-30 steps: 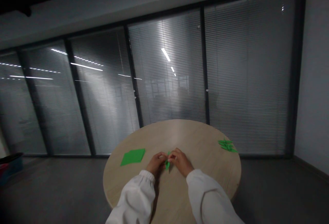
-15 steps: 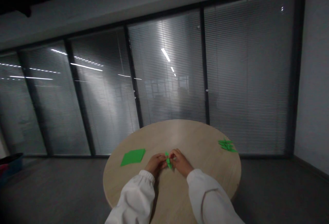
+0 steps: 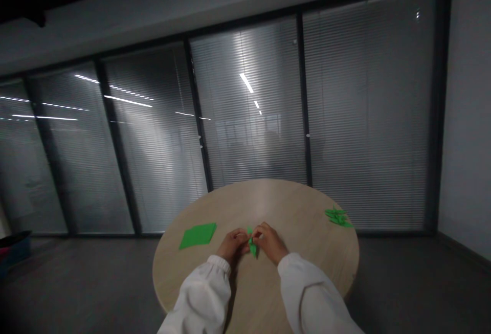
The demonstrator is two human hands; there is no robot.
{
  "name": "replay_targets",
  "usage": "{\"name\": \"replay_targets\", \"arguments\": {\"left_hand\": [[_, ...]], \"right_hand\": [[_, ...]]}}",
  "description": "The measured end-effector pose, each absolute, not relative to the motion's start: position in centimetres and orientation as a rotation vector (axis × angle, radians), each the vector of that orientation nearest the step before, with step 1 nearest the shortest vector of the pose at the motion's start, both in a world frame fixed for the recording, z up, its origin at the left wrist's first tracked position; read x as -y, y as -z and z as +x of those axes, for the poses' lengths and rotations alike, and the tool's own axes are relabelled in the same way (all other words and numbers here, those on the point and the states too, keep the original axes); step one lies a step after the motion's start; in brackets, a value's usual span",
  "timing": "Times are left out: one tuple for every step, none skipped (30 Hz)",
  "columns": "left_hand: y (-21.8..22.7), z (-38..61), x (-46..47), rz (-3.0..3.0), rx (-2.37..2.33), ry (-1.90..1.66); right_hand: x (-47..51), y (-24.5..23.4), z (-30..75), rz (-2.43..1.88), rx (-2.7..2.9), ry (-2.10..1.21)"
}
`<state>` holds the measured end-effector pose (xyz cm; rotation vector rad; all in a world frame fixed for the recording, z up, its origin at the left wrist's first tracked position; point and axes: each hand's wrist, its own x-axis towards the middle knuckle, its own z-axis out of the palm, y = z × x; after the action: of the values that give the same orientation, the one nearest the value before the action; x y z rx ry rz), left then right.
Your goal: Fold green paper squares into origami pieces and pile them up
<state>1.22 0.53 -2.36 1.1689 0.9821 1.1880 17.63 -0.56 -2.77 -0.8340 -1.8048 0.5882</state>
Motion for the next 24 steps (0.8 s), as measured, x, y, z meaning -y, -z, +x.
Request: {"name": "replay_targets", "arguments": {"left_hand": [[2.3, 1.3, -0.5, 1.158, -0.962, -1.203], [2.3, 1.3, -0.5, 1.147, -0.938, -1.218], [2.3, 1.4, -0.5, 1.136, -0.913, -1.232], [2.3, 1.5, -0.5, 1.126, -0.888, -1.243], [2.3, 1.5, -0.5, 1.116, -0.868, -1.25], [2.4, 1.5, -0.5, 1.105, -0.854, -1.251], [2.4, 1.5, -0.5, 1.094, -0.842, -1.252], [2.4, 1.5, -0.4, 1.084, -0.831, -1.253], [2.4, 1.5, -0.4, 1.08, -0.822, -1.253], [2.4, 1.5, -0.3, 1.079, -0.816, -1.253], [2.3, 1.5, -0.2, 1.08, -0.814, -1.253], [2.2, 1.5, -0.1, 1.084, -0.815, -1.252], [2.1, 1.5, 0.0, 1.088, -0.819, -1.25], [2.0, 1.5, 0.1, 1.09, -0.824, -1.247], [1.9, 1.5, 0.2, 1.091, -0.829, -1.246], [1.7, 1.5, 0.3, 1.094, -0.832, -1.244], [1.6, 1.6, 0.4, 1.098, -0.834, -1.242], [1.5, 1.6, 0.5, 1.104, -0.836, -1.241], [1.4, 1.6, 0.6, 1.109, -0.836, -1.24], [1.3, 1.6, 0.6, 1.116, -0.834, -1.238], [1.3, 1.7, 0.7, 1.124, -0.83, -1.237], [1.3, 1.7, 0.7, 1.131, -0.826, -1.238], [1.2, 1.7, 0.7, 1.135, -0.823, -1.239], [1.2, 1.7, 0.7, 1.137, -0.822, -1.241]], "right_hand": [[0.5, 2.8, 17.6, -0.83, 1.776, -0.595], [0.4, 2.8, 17.5, -0.831, 1.742, -0.605], [0.4, 2.9, 17.4, -0.834, 1.708, -0.62], [0.3, 3.0, 17.3, -0.838, 1.677, -0.638], [0.2, 3.1, 17.3, -0.841, 1.653, -0.657], [0.1, 3.2, 17.2, -0.84, 1.633, -0.676], [0.0, 3.3, 17.2, -0.834, 1.618, -0.697], [-0.1, 3.4, 17.2, -0.827, 1.608, -0.721], [-0.2, 3.4, 17.2, -0.823, 1.599, -0.748], [-0.3, 3.5, 17.3, -0.824, 1.59, -0.774], [-0.3, 3.5, 17.3, -0.828, 1.581, -0.797], [-0.3, 3.5, 17.3, -0.834, 1.572, -0.817], [-0.3, 3.5, 17.3, -0.839, 1.561, -0.833], [-0.3, 3.5, 17.3, -0.838, 1.547, -0.851], [-0.3, 3.5, 17.3, -0.828, 1.532, -0.873], [-0.3, 3.6, 17.3, -0.814, 1.518, -0.899], [-0.3, 3.6, 17.3, -0.799, 1.505, -0.925], [-0.3, 3.6, 17.2, -0.787, 1.495, -0.943], [-0.3, 3.7, 17.2, -0.78, 1.49, -0.948], [-0.4, 3.7, 17.1, -0.779, 1.488, -0.938], [-0.4, 3.8, 17.1, -0.783, 1.487, -0.918], [-0.5, 3.9, 17.1, -0.791, 1.487, -0.896], [-0.5, 4.0, 17.1, -0.804, 1.489, -0.875], [-0.6, 4.1, 17.0, -0.822, 1.494, -0.856]]}}
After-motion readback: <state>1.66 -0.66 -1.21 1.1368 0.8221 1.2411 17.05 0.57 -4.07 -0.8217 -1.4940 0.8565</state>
